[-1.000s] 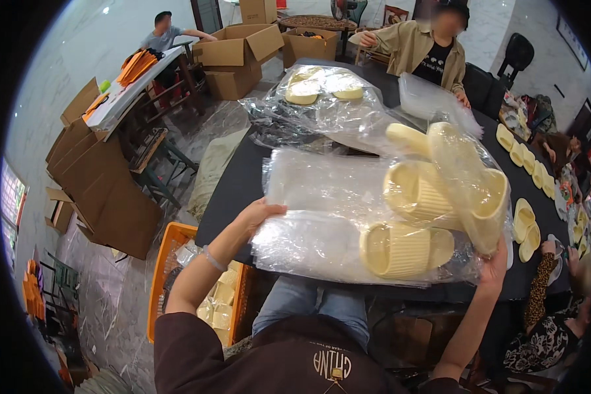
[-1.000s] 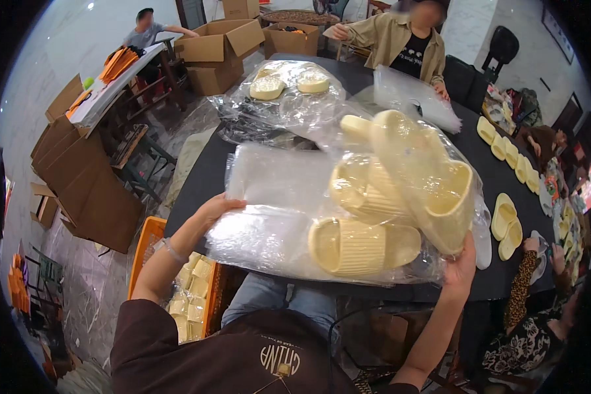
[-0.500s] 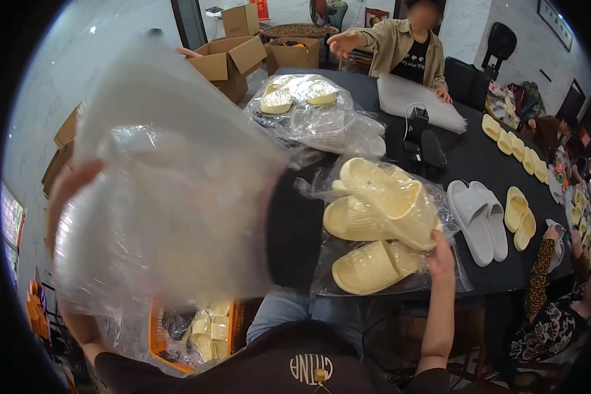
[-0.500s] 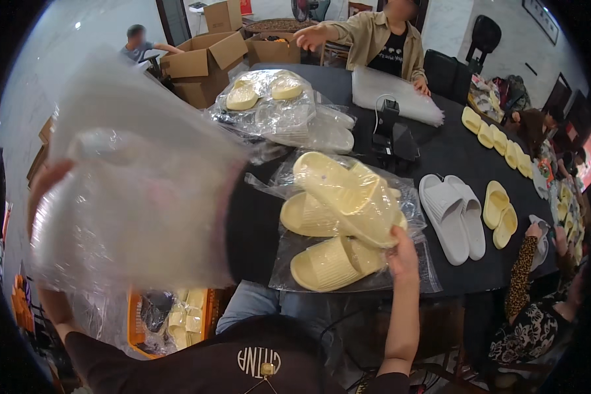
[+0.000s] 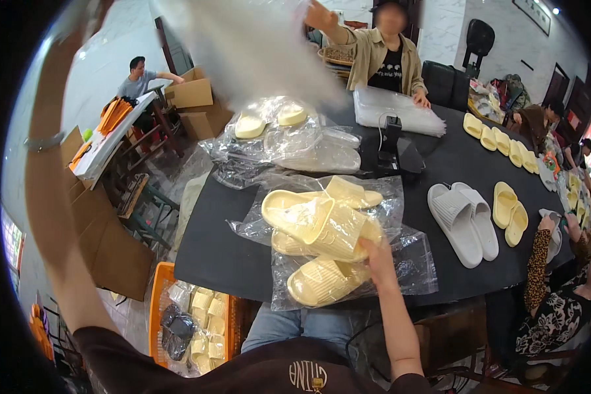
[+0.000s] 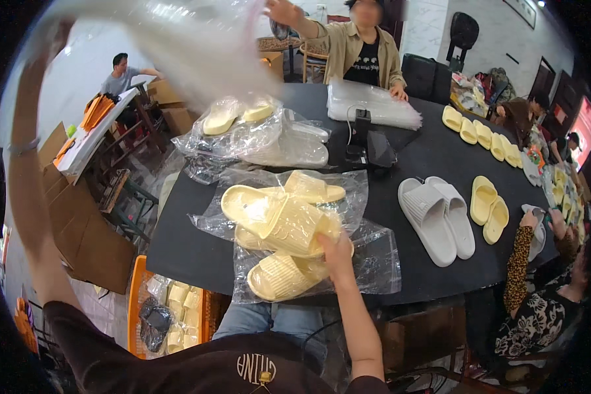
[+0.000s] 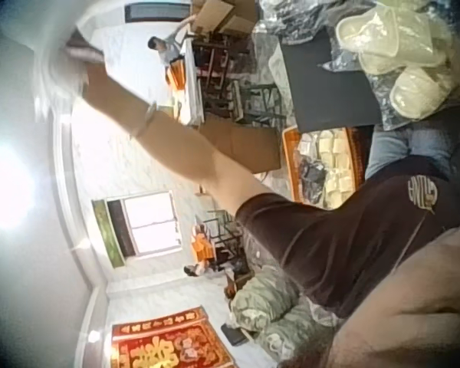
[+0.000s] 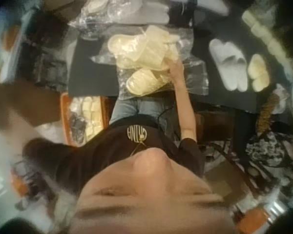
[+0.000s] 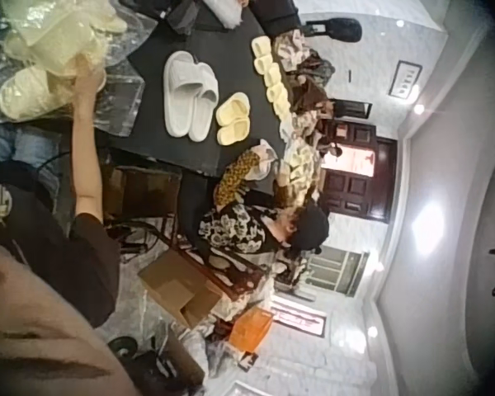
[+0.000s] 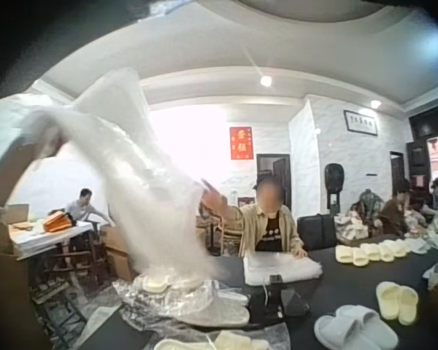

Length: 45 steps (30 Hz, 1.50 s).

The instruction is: The person unpacks pairs of slippers from a large green sack and places them onto a table. They then place the slippers into clear plastic bags, one pair at a time, and seal them. The person handles white, yellow, and black slippers throughout the process.

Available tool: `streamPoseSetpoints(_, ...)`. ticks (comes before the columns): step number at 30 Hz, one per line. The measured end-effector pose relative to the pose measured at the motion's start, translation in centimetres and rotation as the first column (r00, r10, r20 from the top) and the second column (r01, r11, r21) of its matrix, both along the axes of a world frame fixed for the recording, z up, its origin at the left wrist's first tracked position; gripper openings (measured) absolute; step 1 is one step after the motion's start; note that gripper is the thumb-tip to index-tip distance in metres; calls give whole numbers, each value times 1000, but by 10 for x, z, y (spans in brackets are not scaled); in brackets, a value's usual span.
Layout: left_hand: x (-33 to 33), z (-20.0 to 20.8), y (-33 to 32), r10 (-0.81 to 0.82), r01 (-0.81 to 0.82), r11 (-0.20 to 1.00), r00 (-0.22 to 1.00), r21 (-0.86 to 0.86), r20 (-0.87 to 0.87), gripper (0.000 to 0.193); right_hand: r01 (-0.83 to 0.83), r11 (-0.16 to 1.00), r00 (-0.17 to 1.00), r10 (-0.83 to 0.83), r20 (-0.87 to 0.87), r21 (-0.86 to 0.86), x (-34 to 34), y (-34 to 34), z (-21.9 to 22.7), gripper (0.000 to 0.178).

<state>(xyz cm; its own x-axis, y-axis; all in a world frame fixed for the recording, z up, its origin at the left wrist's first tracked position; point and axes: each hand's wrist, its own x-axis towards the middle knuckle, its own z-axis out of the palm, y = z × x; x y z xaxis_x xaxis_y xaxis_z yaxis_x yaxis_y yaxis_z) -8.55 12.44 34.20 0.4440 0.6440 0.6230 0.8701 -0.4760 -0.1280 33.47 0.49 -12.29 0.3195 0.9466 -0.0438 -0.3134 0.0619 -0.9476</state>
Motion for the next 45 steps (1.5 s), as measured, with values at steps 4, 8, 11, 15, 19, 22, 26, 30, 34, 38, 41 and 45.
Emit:
streamPoseSetpoints(4,72,27,57,-67,80,972,995,220,-68,40,18,997,999,-21,27,74,-5,-4,9,48)
streamPoseSetpoints(8,154,30,143,-125,150,928,988,340,-94,42,86,994,996,-87,17,68,-4,-8,6,47)
streamPoseSetpoints(11,182,-11,261,244,-215,889,969,404,-23,50,80,996,997,-81,11,34,1,-6,4,43)
streamPoseSetpoints(15,221,-37,296,-199,149,979,858,142,473,36,10,996,993,1,-120,90,-15,-3,-2,40)
streamPoseSetpoints(19,329,-58,198,-137,110,990,900,88,415,30,92,994,990,-84,-115,64,5,-2,-15,44)
streamPoseSetpoints(22,313,-74,243,-311,200,936,853,289,418,27,0,997,999,3,-32,81,-6,1,-21,40)
streamPoseSetpoints(26,370,-62,237,114,741,497,-571,451,813,23,46,997,994,-52,101,68,1,0,-13,34)
streamPoseSetpoints(30,384,-76,242,132,780,500,-499,377,857,25,85,994,987,-93,130,66,1,0,-14,29)
streamPoseSetpoints(34,386,-97,271,144,866,409,-373,288,917,32,124,983,965,-152,214,137,3,4,-24,28)
streamPoseSetpoints(38,393,-117,314,258,863,470,-335,185,906,34,147,971,951,-192,243,189,3,-2,-7,29)
streamPoseSetpoints(41,385,-133,338,333,840,533,-321,103,887,37,100,985,971,-128,203,143,-5,-3,-6,31)
streamPoseSetpoints(45,397,-168,299,125,920,268,261,-286,957,39,116,982,962,-149,229,151,1,7,-30,34)
